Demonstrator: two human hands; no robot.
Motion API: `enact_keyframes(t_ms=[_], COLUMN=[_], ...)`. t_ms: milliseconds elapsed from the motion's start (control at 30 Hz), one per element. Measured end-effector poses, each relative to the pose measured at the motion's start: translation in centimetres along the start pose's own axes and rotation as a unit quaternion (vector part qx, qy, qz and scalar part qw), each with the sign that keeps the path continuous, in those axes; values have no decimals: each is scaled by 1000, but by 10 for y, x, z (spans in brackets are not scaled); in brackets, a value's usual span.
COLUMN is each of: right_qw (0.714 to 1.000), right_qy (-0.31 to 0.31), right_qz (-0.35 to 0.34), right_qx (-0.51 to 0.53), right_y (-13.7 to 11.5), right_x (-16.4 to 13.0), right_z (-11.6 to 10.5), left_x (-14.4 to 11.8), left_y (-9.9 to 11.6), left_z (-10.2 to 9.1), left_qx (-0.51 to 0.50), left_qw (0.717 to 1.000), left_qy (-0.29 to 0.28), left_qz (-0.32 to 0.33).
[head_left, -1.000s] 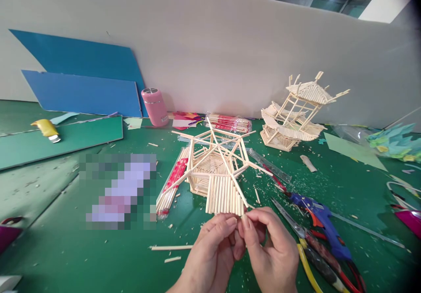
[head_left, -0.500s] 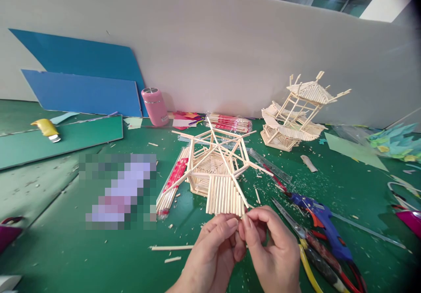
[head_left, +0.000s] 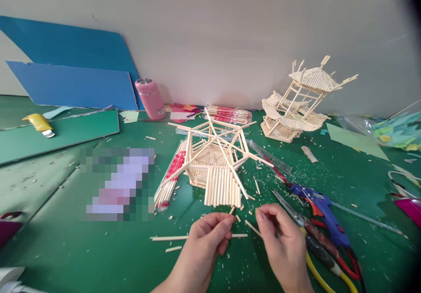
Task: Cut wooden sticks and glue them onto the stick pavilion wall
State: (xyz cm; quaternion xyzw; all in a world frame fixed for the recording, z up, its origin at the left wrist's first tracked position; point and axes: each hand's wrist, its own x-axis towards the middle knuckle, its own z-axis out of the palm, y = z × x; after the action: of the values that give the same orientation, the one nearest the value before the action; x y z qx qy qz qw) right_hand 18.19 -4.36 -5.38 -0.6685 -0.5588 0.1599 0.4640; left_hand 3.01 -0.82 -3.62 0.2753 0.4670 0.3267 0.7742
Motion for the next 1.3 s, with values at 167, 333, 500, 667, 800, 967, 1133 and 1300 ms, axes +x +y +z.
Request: enact_keyframes(t_ms=[167, 333, 500, 667, 800, 967, 1133, 1300], right_qw=[997, 991, 978, 962, 954, 972, 995, 985], right_qy=[-40, -104, -180, -224, -236, -186, -14, 2], right_qz=[56, 46, 15, -7, -32, -23, 54, 120], right_qx=[-44, -74, -108, -153, -181, -143, -79, 123], right_y=[23, 28, 19, 9, 4, 9, 18, 0], right_x=[-1, 4, 10, 14, 15, 13, 11, -1], right_z=[-8, -4, -3, 3, 12, 6, -24, -31], left_x=[-4, -7, -2, -3, -9, -12, -11, -17], left_y=[3, 2, -6, -8, -9, -28, -40, -15], left_z=[-21, -27, -26, -20, -18, -25, -23, 4], left_qx=[288, 492, 604, 671, 676, 658, 589, 297], left_qw=[950, 829, 725, 660, 638, 638, 702, 937], left_qy=[25, -23, -44, -27, -25, -58, -136, -99], left_qz=[119, 264, 328, 336, 369, 396, 376, 157])
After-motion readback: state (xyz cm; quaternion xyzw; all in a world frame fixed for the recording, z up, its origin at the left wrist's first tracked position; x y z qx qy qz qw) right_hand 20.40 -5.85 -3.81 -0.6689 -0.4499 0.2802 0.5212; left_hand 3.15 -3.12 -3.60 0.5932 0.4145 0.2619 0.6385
